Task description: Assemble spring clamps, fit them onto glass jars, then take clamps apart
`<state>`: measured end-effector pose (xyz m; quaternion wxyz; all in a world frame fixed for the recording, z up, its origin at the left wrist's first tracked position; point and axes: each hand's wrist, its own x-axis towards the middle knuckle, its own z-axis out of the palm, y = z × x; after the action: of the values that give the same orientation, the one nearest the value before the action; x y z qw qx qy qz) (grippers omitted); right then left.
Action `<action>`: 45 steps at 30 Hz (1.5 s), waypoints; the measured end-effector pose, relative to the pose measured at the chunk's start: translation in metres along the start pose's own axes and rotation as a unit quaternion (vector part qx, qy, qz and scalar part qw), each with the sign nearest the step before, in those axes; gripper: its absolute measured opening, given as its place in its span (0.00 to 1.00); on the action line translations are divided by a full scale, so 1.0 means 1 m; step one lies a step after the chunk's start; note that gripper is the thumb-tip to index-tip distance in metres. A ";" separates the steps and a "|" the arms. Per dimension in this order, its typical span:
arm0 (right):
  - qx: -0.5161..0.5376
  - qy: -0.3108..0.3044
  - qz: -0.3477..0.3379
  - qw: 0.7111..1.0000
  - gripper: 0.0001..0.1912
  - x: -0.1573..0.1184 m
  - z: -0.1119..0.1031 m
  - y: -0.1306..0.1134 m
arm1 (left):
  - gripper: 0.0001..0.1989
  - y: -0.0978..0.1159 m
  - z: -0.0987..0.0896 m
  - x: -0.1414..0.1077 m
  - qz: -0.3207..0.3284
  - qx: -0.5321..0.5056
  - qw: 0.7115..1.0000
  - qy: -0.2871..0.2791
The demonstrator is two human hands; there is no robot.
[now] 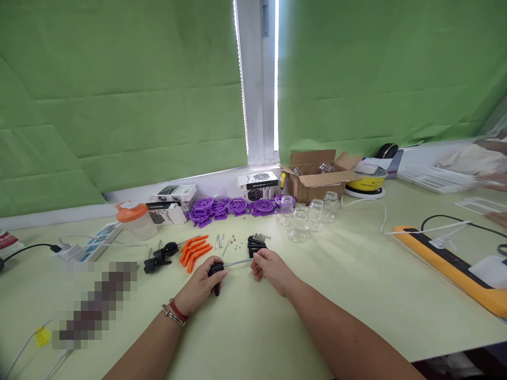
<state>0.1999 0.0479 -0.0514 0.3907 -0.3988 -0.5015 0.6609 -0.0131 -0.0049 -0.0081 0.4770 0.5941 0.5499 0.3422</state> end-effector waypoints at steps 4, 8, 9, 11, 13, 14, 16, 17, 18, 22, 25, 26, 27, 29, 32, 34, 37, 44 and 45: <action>0.000 0.005 0.003 1.000 0.15 0.000 0.001 -0.001 | 0.13 0.001 0.000 -0.001 -0.006 0.000 1.000 -0.003; 0.021 0.004 -0.001 1.000 0.13 0.000 0.000 -0.001 | 0.14 0.000 0.000 -0.001 -0.009 -0.004 1.000 -0.002; 0.024 -0.001 -0.003 1.000 0.12 0.000 0.000 -0.001 | 0.14 0.000 0.000 0.000 -0.008 -0.005 1.000 -0.003; 0.025 -0.011 -0.007 1.000 0.12 -0.001 0.001 -0.003 | 0.14 0.000 -0.001 0.000 -0.007 -0.006 1.000 -0.005; 0.023 -0.014 -0.012 1.000 0.12 -0.003 0.001 -0.004 | 0.14 0.001 -0.001 -0.001 -0.007 -0.006 1.000 -0.007; 0.021 -0.014 -0.013 1.000 0.12 -0.003 0.002 -0.005 | 0.14 0.001 -0.001 -0.001 -0.007 -0.005 1.000 -0.007; 0.017 -0.013 -0.014 1.000 0.13 -0.004 0.002 -0.006 | 0.15 0.002 -0.001 -0.001 -0.007 -0.005 1.000 -0.006; 0.015 -0.012 -0.014 1.000 0.13 -0.003 0.002 -0.006 | 0.15 0.002 -0.001 -0.001 -0.006 -0.005 1.000 -0.006; 0.013 -0.011 -0.013 1.000 0.13 -0.003 0.002 -0.006 | 0.15 0.001 -0.001 0.000 -0.006 -0.006 1.000 -0.007; 0.007 -0.010 -0.011 1.000 0.13 -0.001 0.001 -0.005 | 0.15 -0.002 -0.001 0.001 -0.001 -0.008 1.000 -0.008; -0.005 -0.011 -0.008 1.000 0.13 -0.001 0.001 -0.004 | 0.14 -0.003 -0.001 0.001 -0.001 -0.007 1.000 -0.007; -0.010 -0.012 -0.006 1.000 0.14 -0.001 0.001 -0.004 | 0.14 -0.002 -0.001 0.001 -0.002 -0.005 1.000 -0.006; -0.016 -0.013 -0.002 1.000 0.15 -0.001 0.001 -0.004 | 0.14 -0.002 -0.001 0.001 -0.002 -0.003 1.000 -0.006; -0.025 -0.016 0.003 1.000 0.16 -0.002 0.001 -0.003 | 0.14 -0.001 -0.001 0.000 -0.001 -0.001 1.000 -0.006; -0.027 -0.018 0.005 0.999 0.18 -0.002 0.001 -0.004 | 0.14 -0.002 -0.001 0.001 0.001 -0.002 1.000 -0.008; -0.027 -0.016 0.007 0.999 0.18 -0.002 0.001 -0.004 | 0.14 -0.002 0.000 0.001 0.003 -0.003 1.000 -0.009; -0.028 -0.014 0.010 0.999 0.18 -0.002 0.001 -0.006 | 0.14 -0.002 0.000 0.001 0.005 -0.004 1.000 -0.011; -0.018 -0.013 0.009 1.000 0.17 -0.002 0.002 -0.005 | 0.15 -0.003 -0.001 0.001 0.001 -0.012 1.000 -0.008; -0.010 -0.011 0.007 1.000 0.16 -0.002 0.003 -0.005 | 0.15 -0.003 -0.001 0.001 0.001 -0.015 1.000 -0.008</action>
<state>0.1990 0.0459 -0.0455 0.3764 -0.3993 -0.5095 0.6628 -0.0150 -0.0040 -0.0110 0.4903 0.5900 0.5404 0.3457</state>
